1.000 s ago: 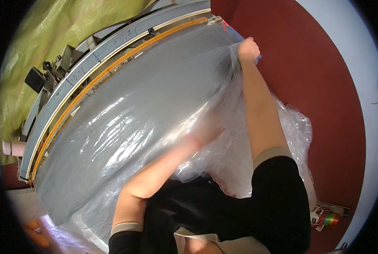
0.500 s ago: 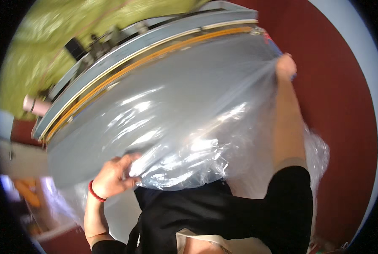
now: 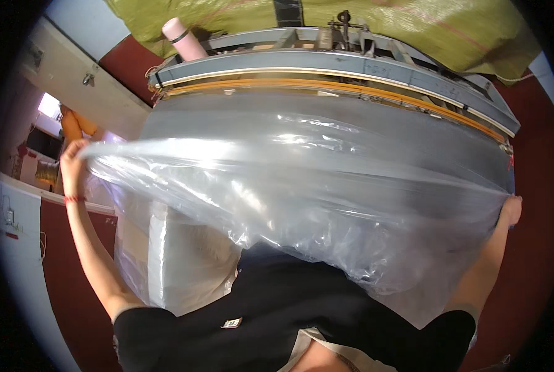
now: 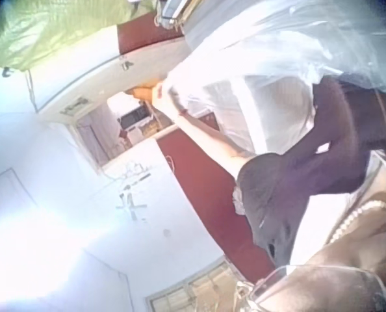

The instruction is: Preparing and smoothing a large plastic film over a work surface.

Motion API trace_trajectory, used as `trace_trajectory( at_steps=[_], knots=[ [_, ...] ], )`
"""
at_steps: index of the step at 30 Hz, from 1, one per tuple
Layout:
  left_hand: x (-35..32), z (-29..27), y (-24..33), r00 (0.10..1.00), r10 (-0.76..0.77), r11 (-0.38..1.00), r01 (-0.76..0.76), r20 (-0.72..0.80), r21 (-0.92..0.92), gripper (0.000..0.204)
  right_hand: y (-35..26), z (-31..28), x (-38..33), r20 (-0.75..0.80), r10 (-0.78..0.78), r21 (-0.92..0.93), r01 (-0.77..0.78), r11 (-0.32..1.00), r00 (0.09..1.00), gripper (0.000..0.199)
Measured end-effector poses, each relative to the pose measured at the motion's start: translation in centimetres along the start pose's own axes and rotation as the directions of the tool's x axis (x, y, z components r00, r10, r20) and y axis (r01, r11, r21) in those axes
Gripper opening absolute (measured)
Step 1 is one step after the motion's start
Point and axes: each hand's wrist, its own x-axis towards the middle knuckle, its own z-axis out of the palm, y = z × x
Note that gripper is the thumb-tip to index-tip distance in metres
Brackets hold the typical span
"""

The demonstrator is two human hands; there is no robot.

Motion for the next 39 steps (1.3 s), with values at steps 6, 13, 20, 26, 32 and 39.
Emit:
trace_trajectory(
  at_steps=[6, 13, 20, 26, 32, 39],
  knots=[
    [5.5, 5.1, 7.7, 0.613, 0.784, 0.360, -0.319, -0.099, 0.877, 0.022, 0.2, -0.6, -0.3, 0.007, 0.011, -0.028, -0.011, 1.000, 1.000, 0.033],
    [-6.7, 22.5, -0.2, 0.744, 0.329, 0.893, -0.446, 0.582, 0.065, 0.062, -0.6, 0.1, -0.2, 0.012, 0.017, -0.046, -0.016, 0.999, 1.000, 0.034],
    [-5.1, 25.9, 3.0, 0.746, 0.393, 0.762, -0.592, 0.538, 0.264, 0.054, 0.4, 0.4, 0.5, 0.020, 0.026, -0.076, -0.025, 0.997, 0.999, 0.035],
    [-2.7, 28.6, 2.1, 0.834, 0.527, 0.804, -0.552, 0.164, 0.222, 0.018, 0.0, 0.4, 0.5, 0.027, 0.033, -0.073, -0.031, 0.997, 0.999, 0.036],
    [-1.6, 28.9, 2.5, 0.910, 0.408, 0.900, -0.415, 0.077, 0.130, 0.009, 1.0, 1.8, 1.9, 0.021, -0.020, -0.074, 0.022, 0.997, 1.000, 0.038],
    [-4.9, 26.4, 4.9, 0.653, 0.678, 0.724, -0.672, 0.337, -0.156, 0.011, 0.8, 1.2, 1.3, -0.007, -0.024, -0.070, 0.024, 0.997, 1.000, 0.038]
  ],
)
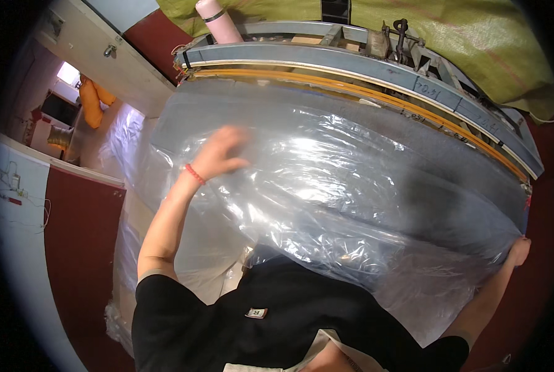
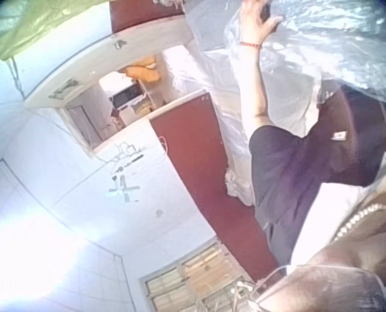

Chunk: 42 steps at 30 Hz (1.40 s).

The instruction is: Preparing and smoothing a large plastic film over a work surface.

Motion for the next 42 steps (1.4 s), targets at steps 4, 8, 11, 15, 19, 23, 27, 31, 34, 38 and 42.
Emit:
trace_trajectory(
  at_steps=[4, 8, 11, 15, 19, 23, 27, 31, 34, 38, 42],
  knots=[
    [-1.1, 1.4, -2.5, 0.981, -0.177, 0.983, 0.180, -0.077, 0.027, 0.012, 0.6, 1.1, 1.3, -0.004, -0.012, 0.029, 0.012, 1.000, 1.000, 0.038],
    [2.9, 1.4, -1.1, 0.742, -0.670, 0.658, 0.581, -0.020, -0.479, 0.010, 0.8, 0.9, 0.8, -0.013, 0.000, 0.041, 0.001, 0.999, 1.000, 0.038],
    [1.9, 4.3, -5.7, 0.883, -0.429, 0.901, 0.432, -0.189, -0.026, 0.013, 0.3, 1.2, 1.3, 0.016, -0.010, 0.028, 0.010, 1.000, 1.000, 0.038],
    [4.9, 5.6, -4.8, 0.863, -0.399, 0.858, 0.470, -0.309, 0.205, 0.011, 1.3, 0.3, 0.6, -0.049, -0.007, 0.131, 0.014, 0.991, 0.999, 0.043],
    [6.9, 6.8, -5.7, 0.825, -0.410, 0.821, 0.520, -0.390, 0.237, 0.014, 4.9, 3.6, 3.8, -0.114, 0.009, 0.523, 0.053, 0.850, 0.993, 0.044],
    [8.2, 6.4, -4.6, 0.776, -0.497, 0.803, 0.580, -0.389, 0.133, 0.019, 7.3, 4.6, 4.6, -0.114, 0.064, 0.792, 0.052, 0.608, 0.991, 0.042],
    [8.8, 5.5, -3.5, 0.774, -0.537, 0.807, 0.587, -0.337, 0.062, 0.020, 9.2, 4.4, 4.9, -0.131, 0.094, 0.884, 0.073, 0.463, 0.987, 0.038],
    [7.5, 4.5, -5.7, 0.900, -0.283, 0.864, 0.389, -0.330, 0.320, 0.016, 6.0, 1.0, 3.9, -0.010, 0.117, 0.914, -0.038, 0.403, 0.993, 0.027],
    [8.8, 2.6, -6.0, 0.680, -0.513, 0.853, 0.473, -0.525, -0.220, 0.020, 4.7, 0.1, 7.7, -0.071, 0.102, 0.985, 0.054, 0.166, 0.992, 0.018],
    [9.0, 0.8, -8.3, 0.388, -0.771, 0.631, 0.356, -0.505, -0.689, 0.016, -6.1, -3.6, 1.3, -0.494, -0.023, 0.519, 0.316, 0.794, 0.869, 0.033],
    [4.2, 4.2, -18.8, 0.470, -0.683, 0.727, 0.508, -0.559, -0.462, 0.017, -12.0, 3.5, -0.1, -0.434, -0.093, 0.713, 0.405, 0.572, 0.896, 0.028]
  ],
)
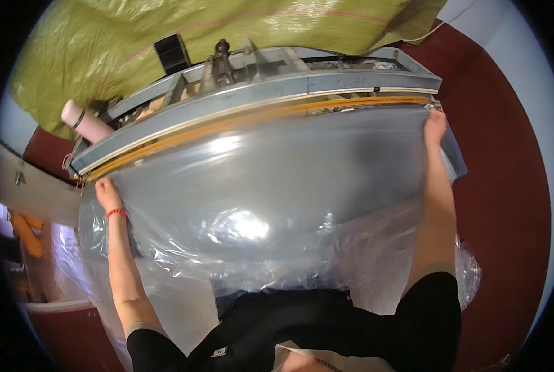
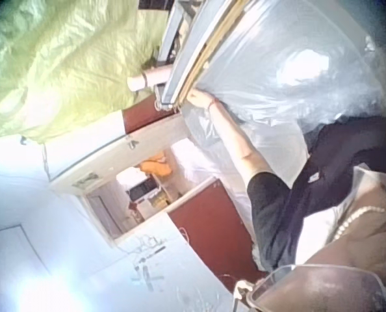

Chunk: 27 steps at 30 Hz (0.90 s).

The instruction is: Preparing and smoothing a large plastic film over a work surface.

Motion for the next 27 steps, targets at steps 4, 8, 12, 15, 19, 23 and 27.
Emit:
trace_trajectory(
  at_steps=[4, 8, 12, 15, 19, 23, 27],
  knots=[
    [2.9, 1.3, -3.1, 0.996, -0.072, 0.982, 0.062, -0.048, -0.180, 0.019, -1.2, 3.9, 0.2, 0.026, 0.080, 0.146, -0.083, 0.986, 0.996, 0.024],
    [5.1, 1.1, -5.8, 0.995, -0.084, 0.936, 0.097, 0.053, -0.339, 0.016, -3.9, 5.2, -0.5, 0.027, 0.165, 0.217, -0.167, 0.962, 0.986, 0.020],
    [4.9, 2.3, -5.4, 0.996, -0.086, 0.946, 0.080, -0.007, -0.314, 0.019, -4.1, 5.0, -0.6, -0.115, 0.171, 0.124, -0.157, 0.980, 0.979, 0.019],
    [5.4, 1.6, -5.5, 0.995, 0.028, 0.989, -0.041, -0.094, -0.142, 0.027, -3.8, 4.2, 0.3, 0.098, 0.313, 0.326, -0.328, 0.887, 0.945, 0.014],
    [5.3, 1.1, -4.8, 0.966, -0.258, 0.884, 0.241, 0.012, -0.402, 0.013, -5.2, 3.5, 0.2, 0.062, 0.382, 0.451, -0.368, 0.813, 0.922, 0.012],
    [4.9, 1.5, -3.8, 0.955, -0.297, 0.882, 0.266, -0.021, -0.389, 0.010, -5.1, 3.1, 0.2, 0.117, 0.396, 0.464, -0.403, 0.789, 0.911, 0.012],
    [3.2, -0.6, -0.1, 0.973, -0.180, 0.943, 0.212, 0.143, -0.258, 0.007, -8.5, -0.5, -0.4, 0.266, 0.172, 0.365, -0.264, 0.893, 0.949, 0.027]
  ],
)
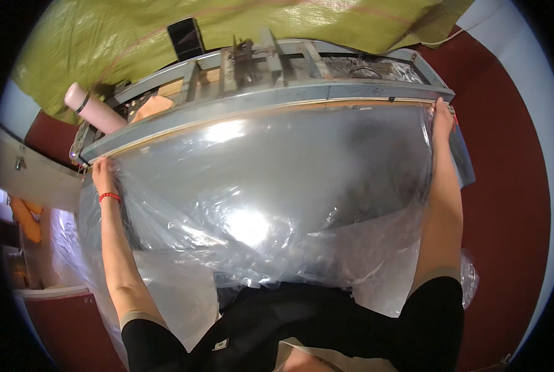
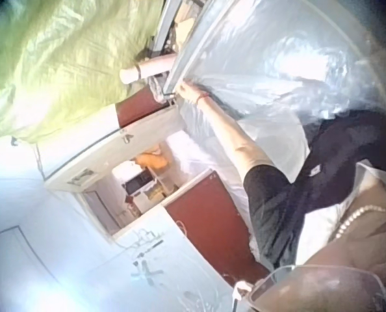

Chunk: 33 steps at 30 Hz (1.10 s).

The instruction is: Preparing and smoothing a large plastic film over a work surface.

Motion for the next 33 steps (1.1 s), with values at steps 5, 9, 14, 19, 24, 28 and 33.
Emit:
trace_trajectory(
  at_steps=[5, 9, 14, 19, 24, 28, 33],
  knots=[
    [-7.5, -1.7, 7.2, 0.930, 0.172, 0.978, -0.202, 0.324, 0.061, 0.004, -1.4, -5.9, -1.9, -0.094, -0.088, -0.192, 0.069, 0.979, 0.992, 0.027],
    [-13.8, -1.2, 13.4, 0.891, 0.164, 0.986, -0.139, 0.423, -0.089, 0.004, 2.3, -13.2, -1.7, -0.317, -0.277, -0.568, 0.052, 0.821, 0.907, 0.024],
    [-18.8, -2.6, 18.0, 0.876, 0.117, 0.983, -0.034, 0.469, -0.183, 0.005, -15.8, -0.3, -12.7, -0.038, -0.420, -0.264, 0.396, 0.880, 0.907, 0.027],
    [-21.0, -6.0, 18.9, 0.828, 0.225, 0.974, -0.184, 0.514, -0.129, 0.007, -29.0, 14.1, -29.6, 0.526, -0.792, 0.475, 0.665, 0.577, 0.311, 0.040],
    [-22.3, -7.7, 21.2, 0.803, 0.209, 0.935, -0.331, 0.559, 0.125, 0.017, -30.1, 17.9, -35.8, 0.765, -0.635, 0.614, 0.173, 0.770, 0.108, 0.015],
    [-23.9, -11.4, 15.3, 0.549, -0.267, 0.938, -0.040, 0.792, 0.343, 0.016, -23.3, 15.5, -29.6, 0.902, -0.336, 0.341, 0.028, 0.939, 0.270, 0.016],
    [-26.9, -13.5, 6.1, 0.290, -0.454, 0.878, -0.015, 0.843, 0.478, 0.018, -8.2, 0.9, -14.5, 0.477, 0.034, -0.145, 0.040, 0.989, 0.878, 0.015]
  ],
)
